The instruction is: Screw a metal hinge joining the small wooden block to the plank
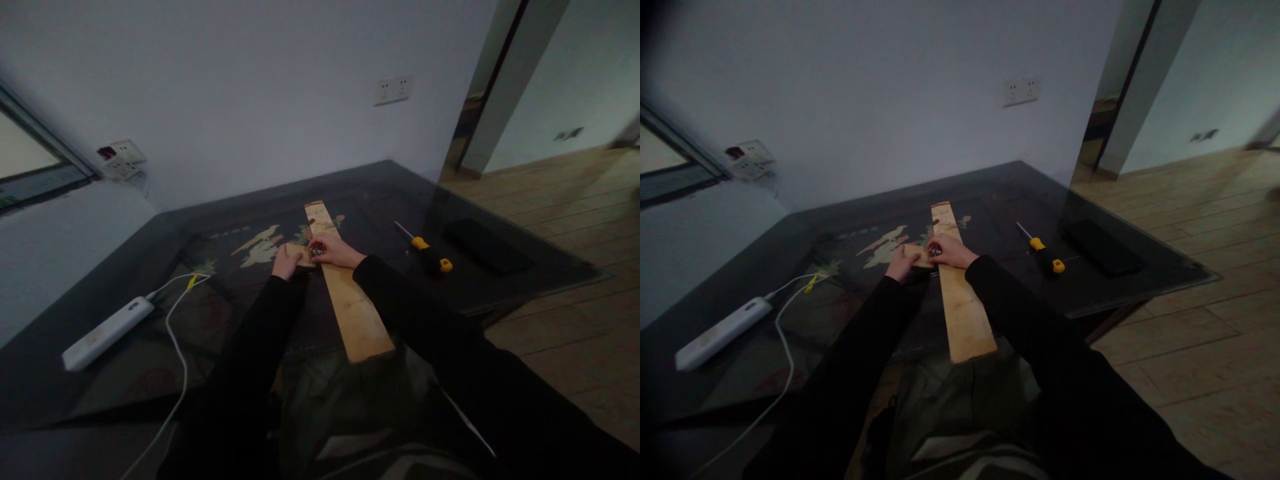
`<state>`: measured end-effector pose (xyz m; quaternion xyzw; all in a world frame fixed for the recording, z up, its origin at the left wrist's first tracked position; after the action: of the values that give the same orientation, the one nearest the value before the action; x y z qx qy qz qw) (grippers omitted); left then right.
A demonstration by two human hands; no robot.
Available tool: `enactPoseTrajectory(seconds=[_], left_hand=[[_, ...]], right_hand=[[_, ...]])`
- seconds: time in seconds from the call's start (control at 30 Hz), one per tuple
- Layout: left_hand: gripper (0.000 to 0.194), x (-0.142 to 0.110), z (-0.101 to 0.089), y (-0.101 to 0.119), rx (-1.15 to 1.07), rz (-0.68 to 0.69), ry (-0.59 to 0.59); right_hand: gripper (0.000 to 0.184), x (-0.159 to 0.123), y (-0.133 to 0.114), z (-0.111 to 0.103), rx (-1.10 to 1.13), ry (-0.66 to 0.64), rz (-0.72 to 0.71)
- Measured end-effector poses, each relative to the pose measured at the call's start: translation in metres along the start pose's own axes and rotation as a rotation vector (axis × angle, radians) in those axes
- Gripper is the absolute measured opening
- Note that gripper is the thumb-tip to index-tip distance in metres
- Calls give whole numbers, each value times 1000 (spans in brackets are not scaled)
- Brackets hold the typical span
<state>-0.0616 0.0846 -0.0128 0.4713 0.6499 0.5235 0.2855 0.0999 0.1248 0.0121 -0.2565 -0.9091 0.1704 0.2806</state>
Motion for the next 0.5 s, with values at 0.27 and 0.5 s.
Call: enactPoseTrajectory(seconds=[0.27,0.5], left_hand=[[42,-8,-2,12,134,4,-7],[44,-4,-4,10,111,14,-23]], right_hand=[[34,0,-4,0,12,-5,11],[34,1,-2,1,46,8,15]])
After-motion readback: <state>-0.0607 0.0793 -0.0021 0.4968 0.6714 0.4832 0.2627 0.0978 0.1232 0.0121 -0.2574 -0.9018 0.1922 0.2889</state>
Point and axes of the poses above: each hand's wrist, its own x-axis towards the middle knuckle, its own z-axis out of the palm, y = z × x, the point moved 6 cm from there along x, towards the middle knuckle, and after that the axes turned 10 degrees about -x, right-handed, at the moved point
